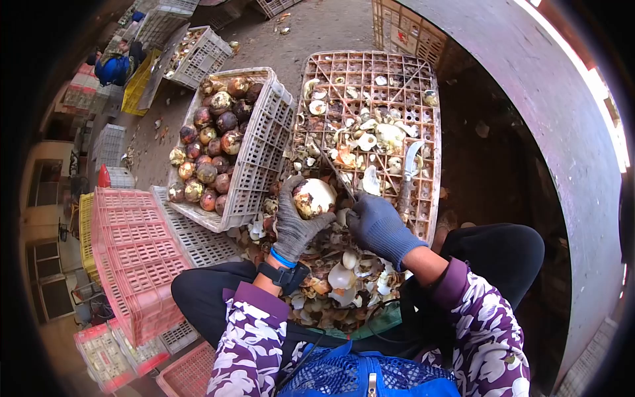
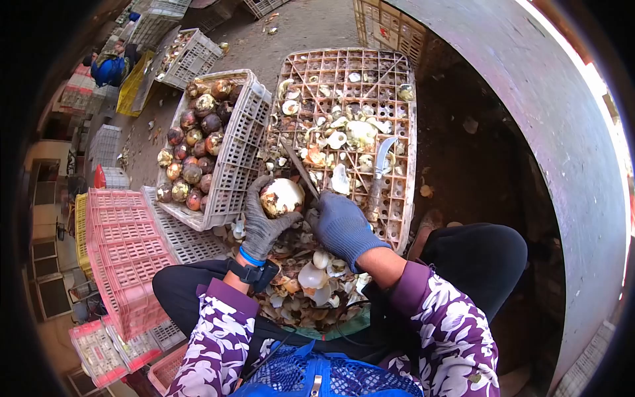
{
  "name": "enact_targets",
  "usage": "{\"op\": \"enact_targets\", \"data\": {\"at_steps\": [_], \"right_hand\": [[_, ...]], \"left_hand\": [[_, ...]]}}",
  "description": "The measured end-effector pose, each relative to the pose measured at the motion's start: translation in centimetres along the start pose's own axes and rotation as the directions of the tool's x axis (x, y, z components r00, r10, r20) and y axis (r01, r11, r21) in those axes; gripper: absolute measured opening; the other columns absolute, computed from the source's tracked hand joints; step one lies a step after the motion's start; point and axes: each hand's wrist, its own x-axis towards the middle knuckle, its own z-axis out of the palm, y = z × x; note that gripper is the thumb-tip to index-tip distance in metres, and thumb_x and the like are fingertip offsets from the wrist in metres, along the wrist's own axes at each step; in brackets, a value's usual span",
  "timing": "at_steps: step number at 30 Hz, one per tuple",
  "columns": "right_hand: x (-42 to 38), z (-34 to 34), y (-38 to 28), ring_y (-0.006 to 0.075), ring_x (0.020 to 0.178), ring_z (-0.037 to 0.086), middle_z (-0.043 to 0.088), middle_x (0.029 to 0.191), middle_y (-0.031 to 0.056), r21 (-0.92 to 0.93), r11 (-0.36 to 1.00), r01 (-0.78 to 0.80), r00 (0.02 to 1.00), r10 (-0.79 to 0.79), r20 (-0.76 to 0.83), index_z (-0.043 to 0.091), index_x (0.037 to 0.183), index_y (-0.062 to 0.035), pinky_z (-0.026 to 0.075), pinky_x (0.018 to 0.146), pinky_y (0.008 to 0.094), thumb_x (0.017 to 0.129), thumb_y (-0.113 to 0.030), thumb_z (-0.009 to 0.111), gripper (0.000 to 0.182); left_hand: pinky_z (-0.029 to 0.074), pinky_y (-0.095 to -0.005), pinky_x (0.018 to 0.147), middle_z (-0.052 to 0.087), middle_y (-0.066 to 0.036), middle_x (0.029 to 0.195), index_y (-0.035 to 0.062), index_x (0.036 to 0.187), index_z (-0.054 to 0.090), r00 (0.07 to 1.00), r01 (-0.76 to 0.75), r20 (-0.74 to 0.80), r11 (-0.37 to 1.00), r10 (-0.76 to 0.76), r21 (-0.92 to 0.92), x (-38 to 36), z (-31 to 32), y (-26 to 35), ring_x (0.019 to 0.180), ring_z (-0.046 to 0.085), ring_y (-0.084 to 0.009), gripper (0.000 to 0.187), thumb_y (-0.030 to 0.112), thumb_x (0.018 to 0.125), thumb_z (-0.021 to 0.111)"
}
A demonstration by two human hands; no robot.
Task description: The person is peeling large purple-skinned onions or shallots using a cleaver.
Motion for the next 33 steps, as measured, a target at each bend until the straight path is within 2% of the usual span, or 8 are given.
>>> {"op": "enact_targets", "data": {"at_steps": [5, 9, 11, 13, 14, 18, 21, 33], "right_hand": [[0.4, 0.1, 0.6, 0.0426, 0.084, 0.061, 0.062, 0.082, 0.0273, 0.120, 0.991, -0.065, 0.998, 0.065, 0.007, 0.059, 0.083, 0.0057, 0.048, 0.078, 0.0477, 0.080, -0.024, 0.059, 0.030], [-2.2, 0.3, -1.2, 0.0210, 0.056, 0.059, 0.059, 0.066, 0.0109, 0.710, 0.594, -0.378, 0.924, 0.194, 0.329, 0.054, 0.084, 0.0024, 0.049, 0.054, 0.0353, 0.084, -0.017, 0.060, 0.021], [-3.7, 0.3, -2.1, 0.0107, 0.051, 0.051, 0.054, 0.064, 0.0028, 0.736, 0.589, -0.333, 0.939, 0.133, 0.317, 0.053, 0.088, 0.0009, 0.046, 0.047, 0.0291, 0.086, -0.014, 0.059, 0.016], [-4.1, -0.9, -2.8, 0.0101, 0.051, 0.051, 0.054, 0.064, 0.0030, 0.807, 0.469, -0.359, 0.932, 0.217, 0.289, 0.054, 0.091, 0.0006, 0.045, 0.046, 0.0279, 0.087, -0.014, 0.058, 0.015], [-4.0, -1.2, -2.5, 0.0102, 0.051, 0.051, 0.054, 0.063, 0.0031, 0.795, 0.492, -0.354, 0.933, 0.237, 0.269, 0.055, 0.092, 0.0007, 0.045, 0.046, 0.0277, 0.086, -0.014, 0.058, 0.016], [-3.6, -1.0, -1.1, 0.0109, 0.049, 0.053, 0.055, 0.063, 0.0050, 0.754, 0.582, -0.303, 0.952, 0.222, 0.211, 0.055, 0.094, 0.0027, 0.047, 0.045, 0.0277, 0.086, -0.013, 0.058, 0.018], [-3.6, -0.1, -0.8, 0.0124, 0.050, 0.055, 0.056, 0.062, 0.0058, 0.715, 0.642, -0.276, 0.961, 0.184, 0.207, 0.054, 0.094, 0.0046, 0.047, 0.046, 0.0291, 0.086, -0.013, 0.056, 0.020], [-4.0, -2.3, -1.9, 0.0221, 0.054, 0.060, 0.059, 0.063, 0.0144, 0.559, 0.829, 0.000, 1.000, 0.010, -0.015, 0.056, 0.104, 0.0031, 0.049, 0.056, 0.0342, 0.084, -0.016, 0.058, 0.027]], "left_hand": [[0.050, -0.0333, 0.089, 0.053, -0.010, 0.115, 0.0042, 0.125, 0.043, 0.990, 0.109, -0.056, 0.960, -0.127, -0.256, 0.5, -2.8, 0.5, 0.103, 0.056, -0.0215, 0.072, 0.013, 0.066, 0.083], [0.050, -0.0339, 0.091, 0.051, -0.012, 0.120, 0.0042, 0.130, 0.039, 0.967, 0.204, 0.005, 0.758, -0.256, -0.619, 0.8, -2.9, 3.4, 0.106, 0.056, -0.0225, 0.069, 0.010, 0.073, 0.077], [0.049, -0.0331, 0.091, 0.051, -0.013, 0.121, 0.0043, 0.136, 0.034, 0.961, 0.228, 0.048, 0.686, -0.271, -0.691, 0.7, -1.9, 3.7, 0.107, 0.056, -0.0222, 0.077, 0.013, 0.073, 0.078], [0.046, -0.0337, 0.095, 0.049, -0.014, 0.124, 0.0036, 0.139, 0.031, 0.982, 0.178, 0.032, 0.859, -0.186, -0.481, 1.0, -0.6, 3.4, 0.112, 0.052, -0.0225, 0.084, 0.017, 0.072, 0.080], [0.042, -0.0343, 0.099, 0.046, -0.015, 0.128, 0.0023, 0.139, 0.030, 0.997, 0.067, 0.039, 0.987, -0.062, -0.143, 1.2, -0.4, 2.1, 0.117, 0.048, -0.0236, 0.088, 0.019, 0.070, 0.082], [0.034, -0.0375, 0.106, 0.037, -0.021, 0.138, -0.0004, 0.144, 0.021, 0.972, 0.076, 0.210, 0.988, -0.103, 0.135, 2.0, -0.2, 1.4, 0.125, 0.042, -0.0308, 0.103, 0.016, 0.065, 0.084], [0.037, -0.0352, 0.105, 0.038, -0.020, 0.139, 0.0003, 0.146, 0.018, 0.978, -0.153, 0.192, 0.910, 0.083, 0.385, 0.8, -0.4, 2.2, 0.125, 0.044, -0.0292, 0.097, 0.015, 0.071, 0.079], [0.040, -0.0339, 0.101, 0.044, -0.017, 0.132, 0.0012, 0.142, 0.026, 0.982, -0.007, 0.183, 0.975, -0.035, 0.222, 1.2, -1.2, 0.8, 0.118, 0.048, -0.0238, 0.093, 0.022, 0.071, 0.082]]}}
